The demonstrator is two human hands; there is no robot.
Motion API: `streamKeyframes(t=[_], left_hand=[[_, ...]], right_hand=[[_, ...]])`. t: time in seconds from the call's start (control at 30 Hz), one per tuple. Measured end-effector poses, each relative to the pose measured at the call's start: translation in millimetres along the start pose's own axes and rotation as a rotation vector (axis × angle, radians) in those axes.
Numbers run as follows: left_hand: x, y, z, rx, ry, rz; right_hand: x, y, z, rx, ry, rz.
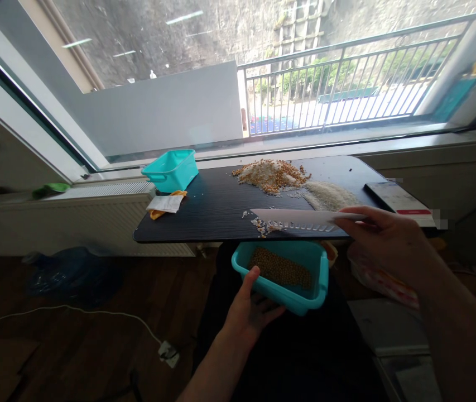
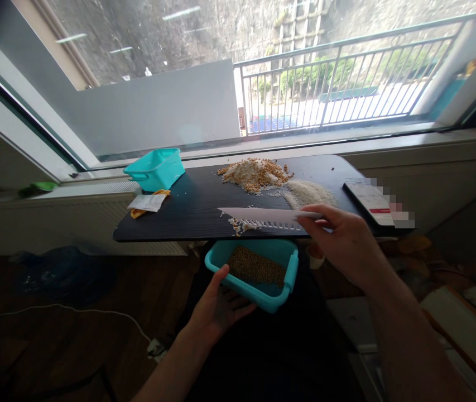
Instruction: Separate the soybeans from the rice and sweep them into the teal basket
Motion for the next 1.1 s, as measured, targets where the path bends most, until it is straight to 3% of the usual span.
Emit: streamKeyframes(t=[0.33, 0.83, 1.1], left_hand=[[0.1, -3.3, 3.0, 0.009, -0.011, -0.006], [0.0, -2.7, 2.3, 0.006, -0.018, -0.012], [-0.9, -2.7, 2.7, 0.009, -0.016, 0.001]], right_hand=[[-9.4, 5.7, -2.3, 0.020, 0.059, 0.017], [-17.3, 0.3, 7.3, -0.079, -0.101, -0.124], [-25.4, 4.7, 10.7, -0.080, -0.076, -0.110]])
Point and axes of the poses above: each hand's wrist, its own z-axis away from the middle knuckle, its own y-axis out of the back of the hand, x = y × z, the point moved 3 cm from there along -z, towards the middle knuckle, and after that the axes turned 10 degrees about -x, right-handed, at the moved point
